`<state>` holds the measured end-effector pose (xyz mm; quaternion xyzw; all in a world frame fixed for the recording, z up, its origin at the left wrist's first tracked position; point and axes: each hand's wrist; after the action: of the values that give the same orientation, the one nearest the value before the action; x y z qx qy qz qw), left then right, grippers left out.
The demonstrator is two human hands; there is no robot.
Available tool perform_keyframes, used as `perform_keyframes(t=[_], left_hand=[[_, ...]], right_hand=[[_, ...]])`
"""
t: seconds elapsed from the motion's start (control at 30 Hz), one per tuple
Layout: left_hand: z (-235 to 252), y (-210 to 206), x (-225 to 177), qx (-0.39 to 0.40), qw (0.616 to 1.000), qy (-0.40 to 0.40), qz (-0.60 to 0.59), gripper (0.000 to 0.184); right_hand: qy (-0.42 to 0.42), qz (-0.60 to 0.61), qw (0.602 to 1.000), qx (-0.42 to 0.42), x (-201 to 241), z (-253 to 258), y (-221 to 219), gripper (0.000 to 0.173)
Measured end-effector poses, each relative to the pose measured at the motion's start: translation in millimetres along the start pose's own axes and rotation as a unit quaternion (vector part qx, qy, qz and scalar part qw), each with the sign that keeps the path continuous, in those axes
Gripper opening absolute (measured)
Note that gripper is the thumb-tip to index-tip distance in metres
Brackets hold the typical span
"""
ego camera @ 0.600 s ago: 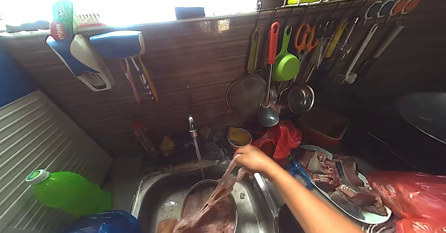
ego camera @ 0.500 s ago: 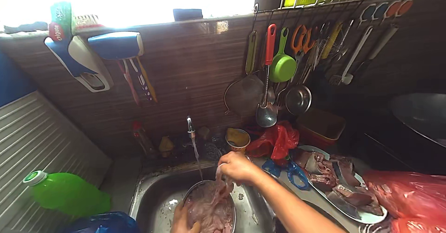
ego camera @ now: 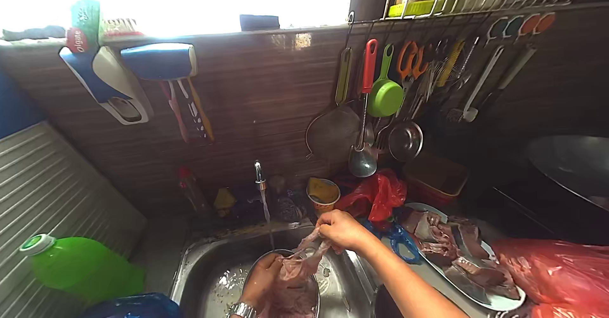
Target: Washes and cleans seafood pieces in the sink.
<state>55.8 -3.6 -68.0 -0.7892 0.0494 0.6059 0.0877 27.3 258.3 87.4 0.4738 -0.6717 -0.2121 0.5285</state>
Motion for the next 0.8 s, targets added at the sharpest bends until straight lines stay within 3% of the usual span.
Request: perform_keyframes(t=[0.1, 0.17, 0.23, 0.3, 0.37, 0.43, 0.5, 0.63, 0.8], left_hand=[[-1, 5, -18, 0.015, 1.0, 0.011, -0.01, 0.023], [1, 5, -32, 0.046, 0.999, 0.006, 0.025, 0.023], [4, 0, -46, 0.075, 0.995, -0.004, 0.064, 0.024], [5, -7, -59, 0.095, 0.992, -0.011, 0.082, 0.024], [7, -8, -69, 0.106, 0.988, -0.019, 0.108, 0.024], [12, 3, -74, 0.105, 0.982, -0.029, 0.155, 0.025], [16, 18, -74, 0.099, 0.978, -0.042, 0.176, 0.025], [8, 46, -76, 0.133, 0.964, -0.046, 0.224, 0.041], [-12, 67, -57, 0.115, 0.933, -0.117, 0.321, 0.029]], right_hand=[[-0.018, -0.147, 0.988, 0.052, -7, 1, -18, 0.035], [-0.042, -0.212, 0.974, 0.063, 8, -3, -33, 0.053], [-0.023, -0.211, 0.977, 0.031, 23, -4, -52, 0.067], [0.056, -0.121, 0.991, 0.008, 28, 7, -77, 0.071], [0.103, -0.002, 0.995, 0.012, 25, 23, -103, 0.06], [0.107, -0.007, 0.994, 0.023, 22, 33, -114, 0.038], [0.119, -0.037, 0.992, 0.034, 25, 37, -111, 0.026], [0.036, 0.102, 0.994, 0.002, 35, 42, -87, 0.026], [-0.051, 0.158, 0.985, -0.055, 25, 41, -61, 0.024]])
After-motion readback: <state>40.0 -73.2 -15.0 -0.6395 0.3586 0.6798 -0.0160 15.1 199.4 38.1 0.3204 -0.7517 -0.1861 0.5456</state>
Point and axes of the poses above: each hand's wrist, its own z-axis towards the middle knuckle, its own y-axis out of the back of the hand, x = y × z, and after that the axes turned 15 degrees about -z, right-handed
